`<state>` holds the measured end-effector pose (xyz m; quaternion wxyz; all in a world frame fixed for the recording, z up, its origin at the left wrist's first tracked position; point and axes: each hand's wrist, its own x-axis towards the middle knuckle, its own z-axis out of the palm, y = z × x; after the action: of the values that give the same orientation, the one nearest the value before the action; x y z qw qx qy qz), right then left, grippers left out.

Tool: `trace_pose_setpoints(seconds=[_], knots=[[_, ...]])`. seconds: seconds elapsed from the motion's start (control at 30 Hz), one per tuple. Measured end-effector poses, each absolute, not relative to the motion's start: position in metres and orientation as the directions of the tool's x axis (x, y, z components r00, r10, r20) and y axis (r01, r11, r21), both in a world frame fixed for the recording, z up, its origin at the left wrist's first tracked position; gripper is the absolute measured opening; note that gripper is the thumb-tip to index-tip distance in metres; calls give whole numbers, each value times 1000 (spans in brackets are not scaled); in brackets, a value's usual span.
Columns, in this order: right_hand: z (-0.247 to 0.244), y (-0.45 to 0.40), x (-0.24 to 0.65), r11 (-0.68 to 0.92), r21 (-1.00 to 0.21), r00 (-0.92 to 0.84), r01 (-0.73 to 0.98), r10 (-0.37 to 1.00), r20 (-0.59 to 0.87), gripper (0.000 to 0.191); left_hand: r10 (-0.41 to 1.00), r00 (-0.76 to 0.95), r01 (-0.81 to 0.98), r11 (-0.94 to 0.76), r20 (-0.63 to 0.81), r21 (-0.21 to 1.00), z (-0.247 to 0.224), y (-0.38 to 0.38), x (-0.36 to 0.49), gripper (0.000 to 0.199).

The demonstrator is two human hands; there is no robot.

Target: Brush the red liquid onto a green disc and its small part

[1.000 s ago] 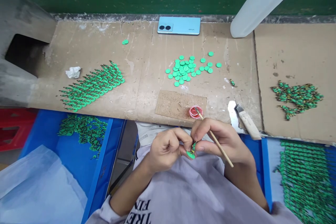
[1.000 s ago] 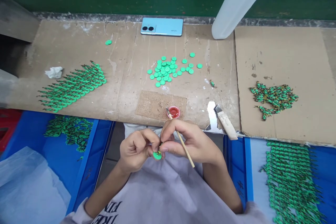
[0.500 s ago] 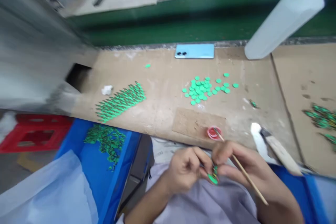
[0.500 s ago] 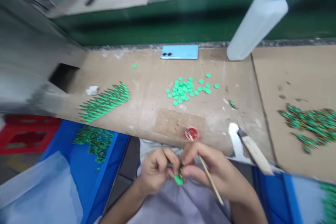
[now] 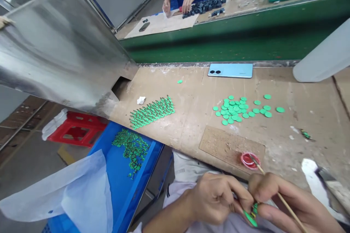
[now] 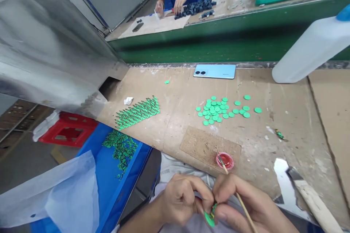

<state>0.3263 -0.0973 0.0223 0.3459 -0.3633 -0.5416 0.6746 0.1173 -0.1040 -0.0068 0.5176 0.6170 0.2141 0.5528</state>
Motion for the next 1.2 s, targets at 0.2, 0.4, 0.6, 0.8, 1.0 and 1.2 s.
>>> trace_pose_setpoints(seconds=[0.2, 0.4, 0.6, 0.8, 1.0, 1.2], knots=[[46, -85, 306, -38, -966, -454, -257, 887, 86, 17, 853, 289, -398, -305, 433, 865, 18, -100, 109, 42], [50, -74, 297, -21, -967, -442, -255, 892, 97, 25, 853, 265, -445, -305, 450, 842, 16, -96, 107, 43], [49, -77, 293, -38, -957, -413, -288, 907, 88, 20, 873, 256, -401, -295, 415, 867, 24, -95, 104, 28], [50, -76, 292, -16, -970, -395, -242, 915, 83, 18, 858, 295, -295, -336, 420, 894, 31, -89, 96, 23], [55, -75, 290, -23, -977, -388, -211, 920, 62, 20, 841, 297, -282, -375, 452, 883, 31, -87, 94, 19], [59, -77, 288, -79, -977, -346, -198, 938, -6, 28, 852, 266, -297, -371, 450, 880, 31, -89, 94, 21]])
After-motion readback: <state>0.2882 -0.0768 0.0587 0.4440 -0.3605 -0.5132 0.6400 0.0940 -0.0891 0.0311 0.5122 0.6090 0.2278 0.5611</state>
